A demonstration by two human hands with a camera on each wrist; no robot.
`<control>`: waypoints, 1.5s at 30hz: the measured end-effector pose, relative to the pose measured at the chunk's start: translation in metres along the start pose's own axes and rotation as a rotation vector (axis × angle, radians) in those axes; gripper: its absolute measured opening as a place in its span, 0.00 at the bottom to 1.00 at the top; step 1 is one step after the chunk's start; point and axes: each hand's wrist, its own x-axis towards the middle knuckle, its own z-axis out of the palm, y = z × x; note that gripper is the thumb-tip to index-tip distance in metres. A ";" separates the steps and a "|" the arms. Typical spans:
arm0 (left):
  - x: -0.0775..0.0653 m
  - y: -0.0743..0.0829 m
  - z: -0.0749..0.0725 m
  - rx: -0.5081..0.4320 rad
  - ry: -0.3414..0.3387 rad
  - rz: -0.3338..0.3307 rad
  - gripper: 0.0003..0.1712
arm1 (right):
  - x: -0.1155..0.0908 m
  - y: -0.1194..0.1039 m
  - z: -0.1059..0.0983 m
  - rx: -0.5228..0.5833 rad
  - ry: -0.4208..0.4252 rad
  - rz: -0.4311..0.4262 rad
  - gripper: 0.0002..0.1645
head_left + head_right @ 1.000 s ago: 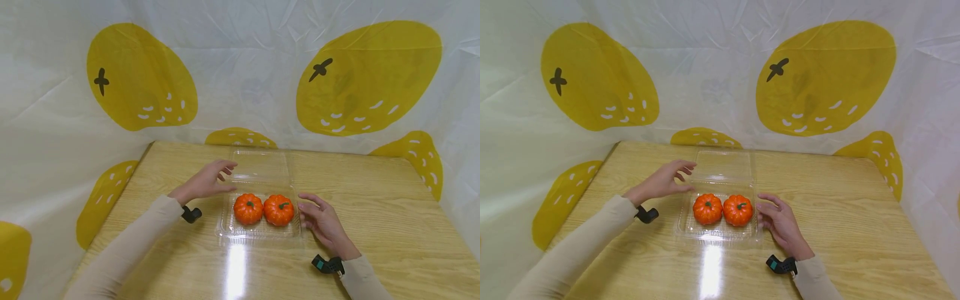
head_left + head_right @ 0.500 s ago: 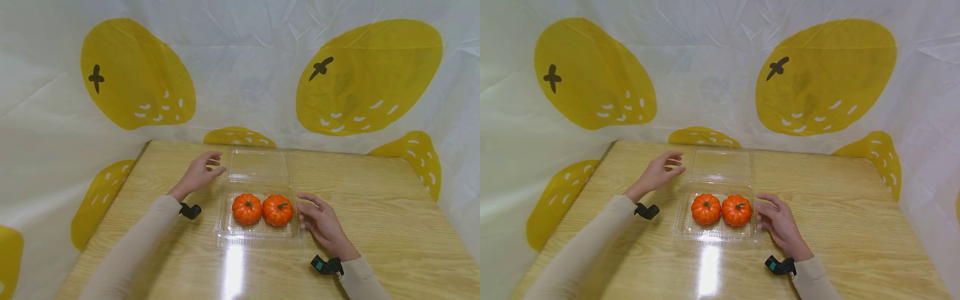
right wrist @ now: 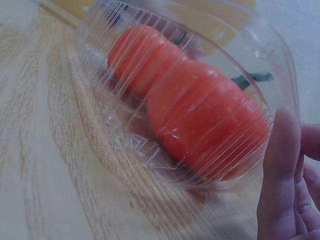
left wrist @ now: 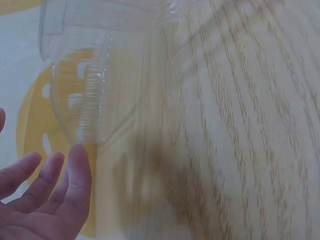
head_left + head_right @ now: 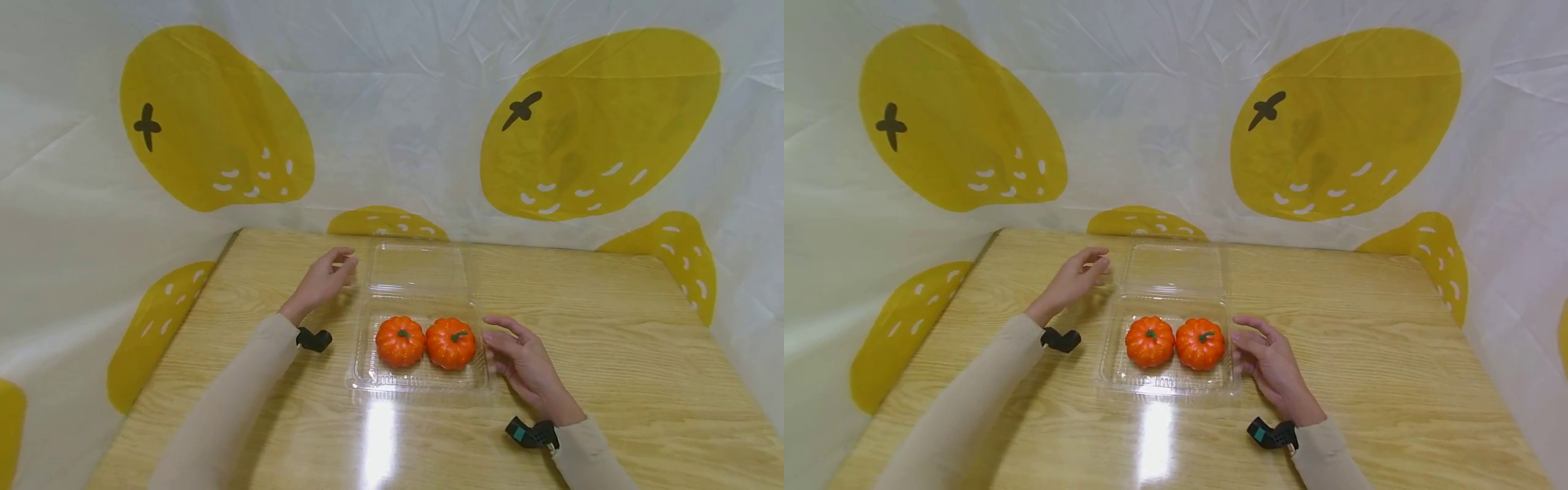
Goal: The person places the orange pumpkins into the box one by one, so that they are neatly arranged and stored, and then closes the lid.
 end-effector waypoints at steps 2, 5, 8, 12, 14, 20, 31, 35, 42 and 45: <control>0.003 -0.001 0.001 -0.032 -0.001 -0.005 0.35 | 0.000 -0.001 0.000 -0.004 0.003 0.001 0.15; 0.009 -0.003 0.004 -0.068 -0.001 -0.013 0.35 | 0.000 -0.002 0.000 -0.008 0.007 0.000 0.15; 0.013 -0.003 0.008 -0.064 0.000 -0.025 0.34 | -0.001 -0.003 0.000 -0.013 0.003 -0.001 0.15; 0.016 -0.004 0.011 -0.050 -0.008 -0.037 0.34 | -0.001 -0.003 0.001 -0.016 -0.003 -0.007 0.15; 0.018 -0.005 0.013 -0.072 -0.017 -0.045 0.34 | -0.001 -0.003 0.000 -0.015 -0.005 -0.010 0.15; 0.025 -0.010 0.019 -0.216 -0.054 -0.072 0.34 | -0.001 -0.001 -0.001 -0.022 -0.014 -0.009 0.16; 0.029 -0.015 0.022 -0.260 -0.123 -0.118 0.30 | 0.000 0.002 -0.002 -0.043 -0.041 -0.016 0.16; 0.031 -0.016 0.022 -0.285 -0.136 -0.137 0.33 | 0.000 0.003 0.000 -0.036 -0.038 -0.010 0.16; 0.032 -0.017 0.024 -0.318 -0.142 -0.146 0.33 | 0.000 0.003 0.001 -0.032 -0.025 0.001 0.16; 0.032 -0.016 0.024 -0.334 -0.147 -0.142 0.32 | 0.000 0.003 0.001 -0.031 -0.025 0.000 0.16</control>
